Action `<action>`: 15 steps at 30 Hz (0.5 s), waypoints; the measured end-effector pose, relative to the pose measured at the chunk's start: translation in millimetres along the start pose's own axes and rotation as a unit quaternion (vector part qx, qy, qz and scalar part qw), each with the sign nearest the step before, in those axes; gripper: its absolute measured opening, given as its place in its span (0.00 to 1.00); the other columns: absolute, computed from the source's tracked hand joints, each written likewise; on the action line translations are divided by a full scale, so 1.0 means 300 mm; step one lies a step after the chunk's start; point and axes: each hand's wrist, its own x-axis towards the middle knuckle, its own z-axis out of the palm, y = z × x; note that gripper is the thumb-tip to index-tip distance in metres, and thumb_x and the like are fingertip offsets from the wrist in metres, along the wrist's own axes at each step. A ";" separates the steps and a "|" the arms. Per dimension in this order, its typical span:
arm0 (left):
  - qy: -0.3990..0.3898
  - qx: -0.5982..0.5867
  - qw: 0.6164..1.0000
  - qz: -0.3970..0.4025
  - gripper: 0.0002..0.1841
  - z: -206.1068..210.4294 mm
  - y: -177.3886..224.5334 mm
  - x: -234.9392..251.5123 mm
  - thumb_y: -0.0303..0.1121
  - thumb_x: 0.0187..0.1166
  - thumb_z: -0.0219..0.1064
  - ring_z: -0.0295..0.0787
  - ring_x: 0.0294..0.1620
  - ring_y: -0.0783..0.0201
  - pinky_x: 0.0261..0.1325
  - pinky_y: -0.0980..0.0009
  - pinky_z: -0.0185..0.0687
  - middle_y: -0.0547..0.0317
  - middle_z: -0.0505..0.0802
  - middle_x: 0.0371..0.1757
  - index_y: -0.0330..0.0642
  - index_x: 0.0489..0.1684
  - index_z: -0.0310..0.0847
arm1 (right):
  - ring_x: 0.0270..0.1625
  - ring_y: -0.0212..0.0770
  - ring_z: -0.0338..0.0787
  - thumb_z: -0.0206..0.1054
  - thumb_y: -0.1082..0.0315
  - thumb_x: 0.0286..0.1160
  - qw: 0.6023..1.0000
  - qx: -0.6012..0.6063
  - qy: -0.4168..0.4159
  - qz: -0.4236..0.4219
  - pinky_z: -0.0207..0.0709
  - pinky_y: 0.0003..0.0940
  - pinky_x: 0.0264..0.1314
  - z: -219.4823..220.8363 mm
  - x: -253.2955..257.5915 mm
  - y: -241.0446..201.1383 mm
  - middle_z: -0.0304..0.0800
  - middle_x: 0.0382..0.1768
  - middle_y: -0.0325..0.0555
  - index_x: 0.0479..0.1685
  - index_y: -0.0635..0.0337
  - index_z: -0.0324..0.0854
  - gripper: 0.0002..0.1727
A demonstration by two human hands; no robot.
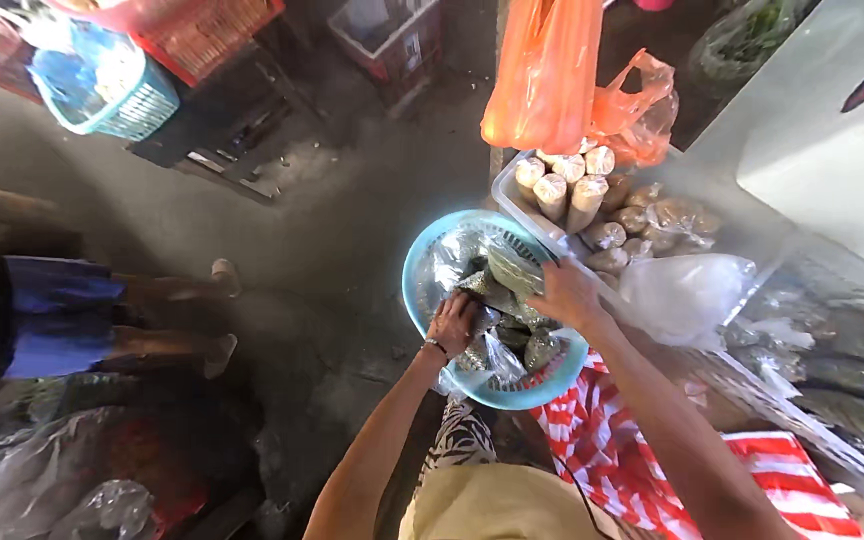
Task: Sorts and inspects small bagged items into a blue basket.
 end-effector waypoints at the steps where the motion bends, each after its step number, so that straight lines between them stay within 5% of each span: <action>1: 0.004 -0.028 0.998 -0.051 0.47 -0.011 0.003 0.000 0.51 0.61 0.84 0.47 0.94 0.35 0.92 0.43 0.49 0.36 0.62 0.92 0.44 0.85 0.71 | 0.67 0.72 0.84 0.77 0.50 0.66 0.999 0.025 -0.004 0.023 0.78 0.71 0.61 0.020 -0.060 0.053 0.71 0.77 0.74 0.79 0.66 0.71 0.43; 3: 0.033 -0.096 0.987 -0.127 0.47 -0.041 -0.001 0.013 0.59 0.59 0.84 0.48 0.92 0.29 0.90 0.39 0.52 0.29 0.59 0.91 0.50 0.83 0.75 | 0.64 0.72 0.86 0.75 0.51 0.69 0.996 0.064 -0.015 0.058 0.79 0.70 0.60 0.081 -0.174 0.156 0.75 0.74 0.74 0.84 0.63 0.65 0.44; 7: 0.057 -0.135 0.967 -0.207 0.34 -0.088 0.027 0.042 0.56 0.86 0.61 0.64 0.86 0.28 0.87 0.36 0.58 0.28 0.71 0.85 0.42 0.83 0.72 | 0.56 0.69 0.91 0.75 0.47 0.70 0.988 0.130 -0.009 0.077 0.80 0.69 0.58 0.271 -0.394 0.287 0.91 0.51 0.67 0.76 0.65 0.72 0.39; 9: 0.103 -0.077 0.962 -0.242 0.36 -0.110 0.090 0.045 0.54 0.81 0.67 0.60 0.87 0.27 0.84 0.35 0.60 0.27 0.68 0.86 0.36 0.82 0.72 | 0.53 0.68 0.92 0.77 0.47 0.66 0.972 0.217 0.016 0.083 0.80 0.70 0.57 0.383 -0.481 0.330 0.91 0.50 0.67 0.74 0.67 0.75 0.40; 11: 0.111 0.034 0.982 -0.146 0.36 -0.119 0.147 0.060 0.47 0.74 0.74 0.55 0.90 0.28 0.86 0.34 0.53 0.29 0.67 0.87 0.37 0.81 0.74 | 0.48 0.61 0.93 0.79 0.51 0.60 0.924 0.364 0.028 0.112 0.83 0.65 0.54 0.472 -0.534 0.357 0.92 0.46 0.63 0.69 0.67 0.78 0.39; 15: -0.117 0.252 0.961 0.003 0.40 -0.078 0.292 0.207 0.31 0.69 0.77 0.51 0.91 0.26 0.88 0.24 0.31 0.31 0.68 0.88 0.36 0.87 0.65 | 0.45 0.48 0.94 0.80 0.55 0.54 0.800 0.577 0.006 0.163 0.89 0.51 0.50 0.482 -0.634 0.439 0.91 0.47 0.54 0.63 0.63 0.80 0.34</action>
